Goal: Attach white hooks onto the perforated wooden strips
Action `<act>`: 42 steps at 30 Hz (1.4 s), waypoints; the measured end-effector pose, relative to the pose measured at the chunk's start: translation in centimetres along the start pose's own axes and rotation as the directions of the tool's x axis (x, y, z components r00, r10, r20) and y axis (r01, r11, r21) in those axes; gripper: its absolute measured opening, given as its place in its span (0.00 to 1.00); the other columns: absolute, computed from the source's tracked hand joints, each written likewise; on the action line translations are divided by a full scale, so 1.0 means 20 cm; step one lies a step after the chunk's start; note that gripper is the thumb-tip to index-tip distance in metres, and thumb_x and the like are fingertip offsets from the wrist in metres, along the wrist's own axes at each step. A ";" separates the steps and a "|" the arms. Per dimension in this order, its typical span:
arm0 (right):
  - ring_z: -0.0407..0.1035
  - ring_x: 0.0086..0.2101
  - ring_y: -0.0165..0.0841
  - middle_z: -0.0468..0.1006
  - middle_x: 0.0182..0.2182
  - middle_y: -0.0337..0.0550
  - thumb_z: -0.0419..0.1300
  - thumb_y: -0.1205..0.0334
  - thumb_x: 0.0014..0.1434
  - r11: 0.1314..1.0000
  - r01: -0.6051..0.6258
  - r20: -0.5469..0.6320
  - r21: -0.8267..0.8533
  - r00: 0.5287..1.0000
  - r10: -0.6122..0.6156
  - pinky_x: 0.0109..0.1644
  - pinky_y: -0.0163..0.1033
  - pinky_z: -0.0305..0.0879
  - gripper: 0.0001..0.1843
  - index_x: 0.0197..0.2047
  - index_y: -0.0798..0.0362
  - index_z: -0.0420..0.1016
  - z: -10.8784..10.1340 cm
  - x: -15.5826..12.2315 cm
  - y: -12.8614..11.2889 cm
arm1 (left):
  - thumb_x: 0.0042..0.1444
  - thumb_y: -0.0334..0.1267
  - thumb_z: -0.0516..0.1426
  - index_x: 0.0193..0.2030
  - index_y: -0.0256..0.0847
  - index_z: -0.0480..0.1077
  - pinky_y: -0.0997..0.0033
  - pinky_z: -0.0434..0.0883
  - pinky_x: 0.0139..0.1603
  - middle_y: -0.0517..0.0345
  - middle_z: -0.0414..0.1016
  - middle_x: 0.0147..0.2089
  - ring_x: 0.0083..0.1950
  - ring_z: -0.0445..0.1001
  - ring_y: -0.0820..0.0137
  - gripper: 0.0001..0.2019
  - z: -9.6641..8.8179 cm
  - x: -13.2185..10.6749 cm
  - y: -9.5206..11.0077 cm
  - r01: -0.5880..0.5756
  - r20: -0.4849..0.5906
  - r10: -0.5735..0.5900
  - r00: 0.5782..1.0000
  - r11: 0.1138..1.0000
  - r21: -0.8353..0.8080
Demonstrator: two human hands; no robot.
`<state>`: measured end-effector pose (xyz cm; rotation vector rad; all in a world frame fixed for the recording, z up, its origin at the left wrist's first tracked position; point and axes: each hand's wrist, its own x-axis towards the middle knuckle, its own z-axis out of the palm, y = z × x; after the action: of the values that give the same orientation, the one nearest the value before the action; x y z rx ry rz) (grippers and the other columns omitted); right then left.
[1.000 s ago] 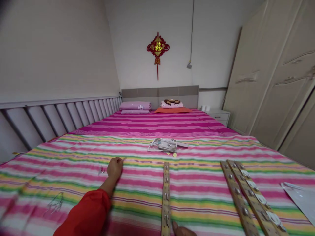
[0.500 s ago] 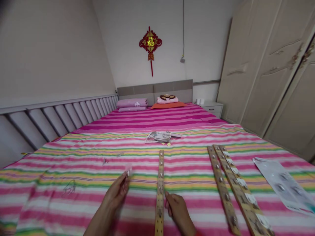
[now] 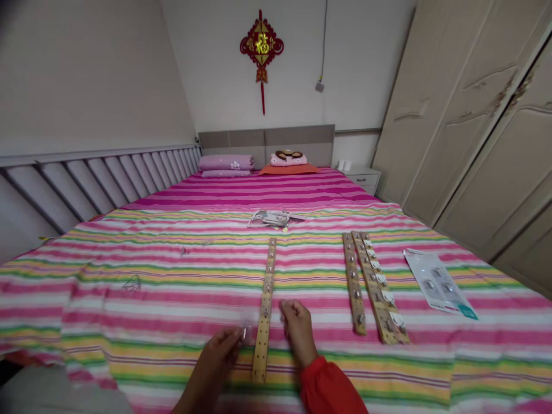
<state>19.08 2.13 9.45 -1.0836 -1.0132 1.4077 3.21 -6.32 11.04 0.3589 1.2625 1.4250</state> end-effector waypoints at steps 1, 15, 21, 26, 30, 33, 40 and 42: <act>0.48 0.14 0.22 0.57 0.12 0.27 0.64 0.42 0.47 1.000 0.011 -0.012 -0.005 1.000 -0.011 0.18 0.32 0.43 0.23 0.20 0.52 0.62 0.00 -0.05 0.00 | 0.26 0.48 0.71 0.23 0.36 0.71 0.82 0.57 0.21 0.65 0.68 0.19 0.21 0.61 0.82 0.21 -0.01 0.00 -0.02 -0.004 0.001 0.004 1.000 0.999 0.049; 0.54 0.21 0.28 0.59 0.16 0.32 0.62 0.37 0.42 0.988 0.003 0.095 -0.155 0.995 0.012 0.24 0.34 0.53 0.26 0.18 0.51 0.62 0.07 -0.25 0.05 | 0.26 0.53 0.67 0.21 0.38 0.68 0.74 0.62 0.25 0.62 0.69 0.18 0.21 0.65 0.74 0.22 0.06 0.00 -0.10 -0.027 0.026 0.020 0.999 0.948 0.316; 0.55 0.23 0.29 0.59 0.18 0.32 0.57 0.45 0.49 0.945 0.109 0.125 -0.307 0.989 -0.074 0.26 0.34 0.53 0.20 0.19 0.50 0.59 0.06 -0.20 0.06 | 0.33 0.52 0.63 0.20 0.38 0.69 0.71 0.65 0.30 0.60 0.71 0.20 0.26 0.68 0.71 0.18 0.05 0.06 -0.11 -0.166 0.065 0.154 0.986 0.885 0.435; 0.55 0.24 0.30 0.58 0.18 0.32 0.54 0.50 0.52 0.902 0.144 0.144 -0.406 0.985 -0.093 0.27 0.34 0.53 0.17 0.19 0.50 0.58 0.04 -0.16 0.09 | 0.36 0.51 0.62 0.20 0.38 0.69 0.71 0.65 0.30 0.60 0.70 0.20 0.26 0.69 0.70 0.16 0.04 0.13 -0.15 -0.199 0.080 0.184 0.980 0.860 0.469; 0.55 0.24 0.30 0.58 0.18 0.32 0.54 0.50 0.52 0.891 0.141 0.157 -0.431 0.984 -0.080 0.27 0.35 0.52 0.16 0.20 0.49 0.57 0.04 -0.15 0.10 | 0.38 0.51 0.61 0.19 0.39 0.68 0.72 0.64 0.29 0.60 0.69 0.20 0.25 0.67 0.71 0.16 0.05 0.14 -0.15 -0.207 0.082 0.191 0.978 0.850 0.485; 0.55 0.24 0.30 0.58 0.18 0.31 0.54 0.50 0.53 0.891 0.145 0.155 -0.429 0.984 -0.085 0.27 0.34 0.53 0.16 0.20 0.49 0.57 0.04 -0.14 0.10 | 0.38 0.51 0.61 0.20 0.38 0.69 0.71 0.65 0.30 0.59 0.70 0.20 0.26 0.67 0.71 0.16 0.04 0.14 -0.15 -0.202 0.082 0.186 0.979 0.847 0.492; 0.55 0.23 0.29 0.57 0.18 0.31 0.54 0.48 0.53 0.900 0.142 0.149 -0.413 0.985 -0.087 0.27 0.34 0.53 0.18 0.20 0.49 0.57 0.04 -0.13 0.13 | 0.36 0.52 0.62 0.19 0.39 0.68 0.72 0.64 0.28 0.60 0.68 0.19 0.24 0.67 0.71 0.17 0.05 0.15 -0.15 -0.194 0.081 0.177 0.981 0.854 0.482; 0.55 0.23 0.29 0.58 0.18 0.31 0.55 0.47 0.53 0.897 0.139 0.144 -0.419 0.986 -0.086 0.27 0.34 0.53 0.18 0.20 0.49 0.58 0.03 -0.13 0.14 | 0.36 0.52 0.61 0.19 0.39 0.68 0.72 0.64 0.28 0.60 0.69 0.20 0.25 0.67 0.71 0.17 0.05 0.15 -0.15 -0.192 0.081 0.175 0.981 0.849 0.492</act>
<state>17.92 -0.84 7.21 -1.2389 -1.5011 1.1954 4.71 -4.02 7.64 0.8728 1.5994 1.2225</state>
